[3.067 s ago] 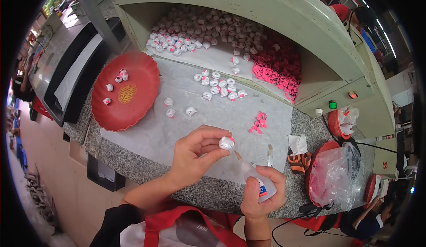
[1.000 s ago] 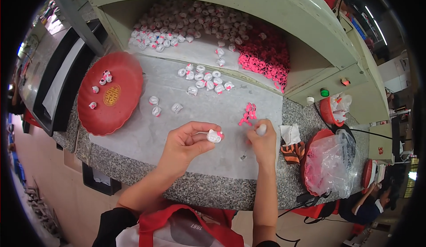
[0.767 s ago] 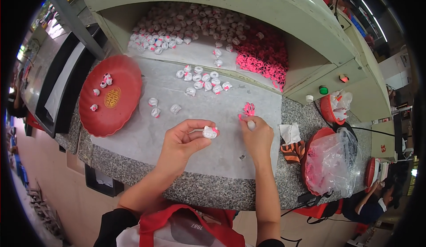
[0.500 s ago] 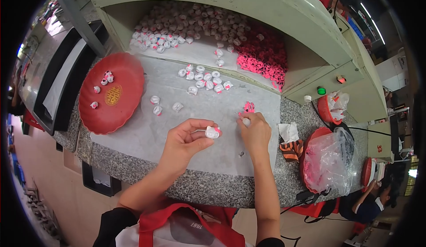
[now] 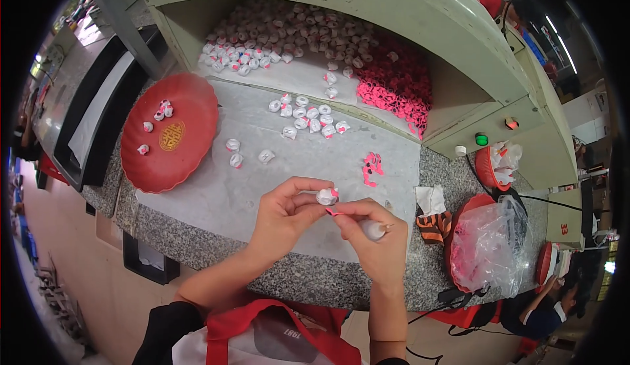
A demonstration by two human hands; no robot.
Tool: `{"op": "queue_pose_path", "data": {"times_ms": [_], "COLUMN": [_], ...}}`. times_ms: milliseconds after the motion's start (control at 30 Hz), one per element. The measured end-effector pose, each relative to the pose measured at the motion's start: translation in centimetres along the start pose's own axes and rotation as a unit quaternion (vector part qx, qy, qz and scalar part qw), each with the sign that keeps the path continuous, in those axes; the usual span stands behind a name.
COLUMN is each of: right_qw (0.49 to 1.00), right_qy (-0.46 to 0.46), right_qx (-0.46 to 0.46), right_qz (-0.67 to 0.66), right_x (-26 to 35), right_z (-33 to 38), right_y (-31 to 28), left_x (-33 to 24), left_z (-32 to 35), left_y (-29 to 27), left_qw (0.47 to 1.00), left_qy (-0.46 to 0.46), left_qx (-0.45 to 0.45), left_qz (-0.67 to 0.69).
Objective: Applying glue to small toy components and assembling them.
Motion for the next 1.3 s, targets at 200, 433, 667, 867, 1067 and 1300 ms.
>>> {"op": "queue_pose_path", "data": {"times_ms": [200, 433, 667, 867, 1067, 1300], "right_qw": [0.995, 0.998, 0.999, 0.999, 1.0, 1.0], "right_qy": [0.077, 0.051, -0.018, -0.006, 0.001, 0.005], "right_qx": [-0.059, -0.047, -0.031, -0.031, -0.018, -0.012], "right_qz": [0.007, -0.008, 0.02, 0.008, -0.004, -0.002], "right_x": [-0.2, -0.4, -0.6, -0.8, -0.8, -0.9], "right_z": [0.3, 0.8, 0.9, 0.9, 0.7, 0.8], "right_y": [-0.1, 0.3, 0.2, 0.0, 0.3, 0.4], "left_x": [-0.1, -0.6, -0.2, -0.3, 0.1, 0.3], "left_z": [0.5, 0.5, 0.9, 0.8, 0.5, 0.6], "left_y": [0.4, -0.2, 0.0, 0.5, 0.0, -0.3], "left_qw": [0.998, 0.998, 0.995, 0.993, 0.996, 0.998], "left_qy": [0.047, 0.021, 0.065, 0.079, 0.056, 0.022], "left_qx": [0.028, 0.049, 0.075, 0.087, 0.07, 0.047], "left_qz": [0.004, 0.031, 0.006, 0.008, 0.017, 0.041]}}
Point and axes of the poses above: each hand's wrist, its own z-axis away from the middle knuckle, its own y-axis out of the palm, x = y × z, the point moved 1 cm from there along -z, towards the middle knuckle, and after that the axes turned 7 degrees about -x, right-handed, at the moved point
